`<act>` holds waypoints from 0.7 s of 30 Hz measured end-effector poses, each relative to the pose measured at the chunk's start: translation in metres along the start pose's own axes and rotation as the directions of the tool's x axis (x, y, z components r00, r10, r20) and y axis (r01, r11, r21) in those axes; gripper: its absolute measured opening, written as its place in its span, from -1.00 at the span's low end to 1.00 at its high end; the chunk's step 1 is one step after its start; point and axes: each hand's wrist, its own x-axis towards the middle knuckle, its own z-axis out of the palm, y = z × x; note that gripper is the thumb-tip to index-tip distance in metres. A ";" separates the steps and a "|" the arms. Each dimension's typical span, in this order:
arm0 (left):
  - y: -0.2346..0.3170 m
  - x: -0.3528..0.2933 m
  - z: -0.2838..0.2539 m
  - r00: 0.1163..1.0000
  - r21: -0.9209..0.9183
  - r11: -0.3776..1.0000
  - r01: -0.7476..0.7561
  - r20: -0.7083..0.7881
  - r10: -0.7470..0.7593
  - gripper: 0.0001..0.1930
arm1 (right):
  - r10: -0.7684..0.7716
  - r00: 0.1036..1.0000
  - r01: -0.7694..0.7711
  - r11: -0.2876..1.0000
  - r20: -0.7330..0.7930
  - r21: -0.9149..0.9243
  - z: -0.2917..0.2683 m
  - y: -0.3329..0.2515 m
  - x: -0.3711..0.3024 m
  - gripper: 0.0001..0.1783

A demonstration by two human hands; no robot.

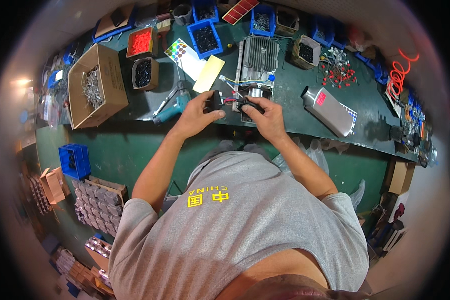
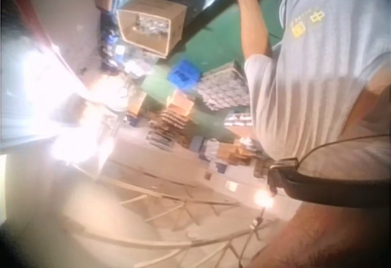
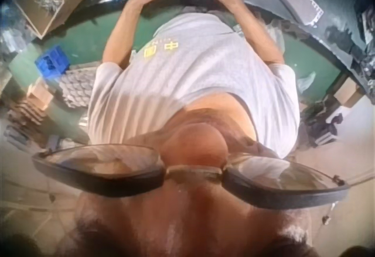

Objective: The person assembles an electronic device by attaching a metal cover to a motor housing, applying colored stickers and a red label, and using a power drill to secure screws. They then connect wires to the motor terminals and attach a black plastic component.

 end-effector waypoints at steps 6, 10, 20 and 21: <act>-0.033 0.009 -0.002 0.953 0.468 0.871 -0.151 -0.165 0.253 -0.32 | -0.096 0.994 0.104 0.977 0.048 -0.188 0.021 -0.010 -0.016 -0.68; -0.025 -0.003 -0.002 0.965 0.457 0.881 -0.123 -0.151 0.213 -0.25 | -0.227 0.950 0.278 0.926 0.214 -0.255 0.004 -0.007 -0.002 -0.70; -0.021 0.000 0.008 0.994 0.327 0.938 -0.110 0.025 0.108 -0.26 | -0.120 0.954 0.252 0.819 0.276 -0.515 0.020 0.027 0.131 -0.63; -0.029 0.002 0.009 0.988 0.327 0.932 -0.155 0.034 0.153 -0.26 | -0.061 0.955 0.218 0.811 0.292 -0.544 0.021 0.028 0.131 -0.67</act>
